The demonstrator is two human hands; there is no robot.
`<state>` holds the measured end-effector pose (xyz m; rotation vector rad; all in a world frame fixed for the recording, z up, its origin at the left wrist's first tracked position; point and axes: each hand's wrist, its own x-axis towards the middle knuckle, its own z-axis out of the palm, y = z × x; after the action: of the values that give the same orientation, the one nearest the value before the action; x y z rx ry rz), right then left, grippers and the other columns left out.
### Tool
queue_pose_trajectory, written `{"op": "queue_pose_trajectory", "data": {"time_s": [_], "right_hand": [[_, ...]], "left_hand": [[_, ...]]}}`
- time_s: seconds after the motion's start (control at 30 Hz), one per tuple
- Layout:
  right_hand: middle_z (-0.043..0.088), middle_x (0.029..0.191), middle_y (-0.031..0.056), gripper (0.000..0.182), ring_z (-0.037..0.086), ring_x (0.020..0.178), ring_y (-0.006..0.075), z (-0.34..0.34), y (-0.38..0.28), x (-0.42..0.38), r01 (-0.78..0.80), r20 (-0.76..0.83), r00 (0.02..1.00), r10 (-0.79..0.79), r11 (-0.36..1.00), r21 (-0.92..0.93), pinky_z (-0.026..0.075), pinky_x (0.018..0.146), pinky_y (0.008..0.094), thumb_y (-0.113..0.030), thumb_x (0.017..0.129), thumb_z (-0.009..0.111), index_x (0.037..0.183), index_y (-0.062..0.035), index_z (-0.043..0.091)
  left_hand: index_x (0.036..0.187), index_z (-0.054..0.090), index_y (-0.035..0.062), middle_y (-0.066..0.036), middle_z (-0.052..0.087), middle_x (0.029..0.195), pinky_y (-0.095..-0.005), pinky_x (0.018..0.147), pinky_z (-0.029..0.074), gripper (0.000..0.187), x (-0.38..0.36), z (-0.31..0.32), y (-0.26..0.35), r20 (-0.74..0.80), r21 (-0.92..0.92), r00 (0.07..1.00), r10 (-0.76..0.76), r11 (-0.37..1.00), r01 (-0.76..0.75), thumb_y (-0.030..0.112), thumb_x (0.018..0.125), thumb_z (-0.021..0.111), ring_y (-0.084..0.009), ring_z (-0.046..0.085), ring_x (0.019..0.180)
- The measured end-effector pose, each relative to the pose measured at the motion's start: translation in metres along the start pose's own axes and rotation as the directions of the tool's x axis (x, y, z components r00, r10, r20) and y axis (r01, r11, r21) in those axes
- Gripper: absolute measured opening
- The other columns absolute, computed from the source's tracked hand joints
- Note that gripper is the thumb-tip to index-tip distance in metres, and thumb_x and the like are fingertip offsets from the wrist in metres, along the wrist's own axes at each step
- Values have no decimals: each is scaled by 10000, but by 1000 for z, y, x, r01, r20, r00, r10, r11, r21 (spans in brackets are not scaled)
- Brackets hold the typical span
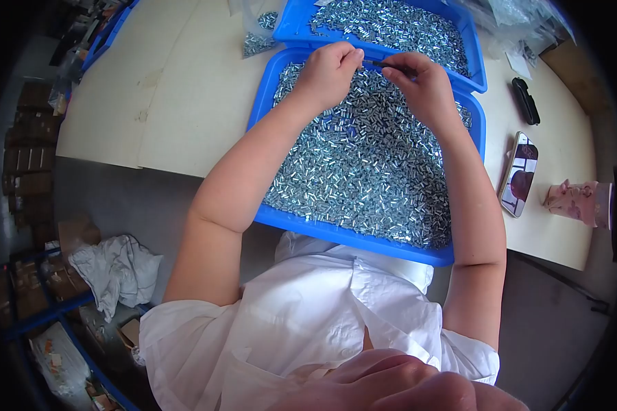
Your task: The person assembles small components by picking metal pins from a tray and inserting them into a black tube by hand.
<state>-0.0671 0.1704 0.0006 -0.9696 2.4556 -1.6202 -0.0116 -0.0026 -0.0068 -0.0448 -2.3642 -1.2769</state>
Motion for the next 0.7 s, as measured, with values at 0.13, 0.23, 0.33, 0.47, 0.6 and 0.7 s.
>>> {"op": "queue_pose_trajectory", "data": {"time_s": [0.13,0.23,0.33,0.47,0.6,0.7], "right_hand": [[628,799,80,191,594,687,154,-1,1,1,-6,-17,1000,6,1000,-12,471,644,265,-131,765,666,917,-22,629],[629,796,83,184,594,688,152,-2,0,1,11,-21,1000,-12,1000,-20,471,645,266,-117,767,661,919,-19,626],[629,795,90,174,594,686,155,-2,1,2,47,-41,998,-47,999,-7,471,643,272,-133,788,639,923,-24,626],[628,767,96,195,586,672,154,-3,-4,2,-155,44,987,155,988,-10,463,630,281,-191,828,592,915,-19,618],[598,816,19,145,542,727,71,-6,-6,4,-40,76,996,36,998,55,453,652,215,-69,809,612,938,-6,590],[629,850,75,182,568,699,130,-6,1,4,-18,39,999,15,996,92,473,658,275,-112,776,645,913,0,606]], "left_hand": [[749,589,31,-15,499,586,-261,502,366,305,1,-2,0,143,-138,969,-202,965,221,305,869,523,-96,465,550],[830,590,55,65,454,656,-186,499,311,214,1,0,-1,145,-254,973,-182,943,214,251,885,525,-23,373,573],[842,595,37,70,428,642,-180,515,320,91,-1,-1,3,138,-141,988,-76,985,96,97,793,643,-29,357,570],[782,608,28,40,420,638,-195,512,325,89,0,0,4,14,-28,993,113,993,-113,84,755,672,-48,366,567],[762,622,35,25,428,638,-214,512,329,93,-1,-1,8,37,6,993,114,993,-114,106,748,680,-63,373,559],[760,620,31,25,424,624,-216,511,332,100,-1,-2,9,54,-7,994,97,995,-97,113,750,677,-64,372,554]]}}
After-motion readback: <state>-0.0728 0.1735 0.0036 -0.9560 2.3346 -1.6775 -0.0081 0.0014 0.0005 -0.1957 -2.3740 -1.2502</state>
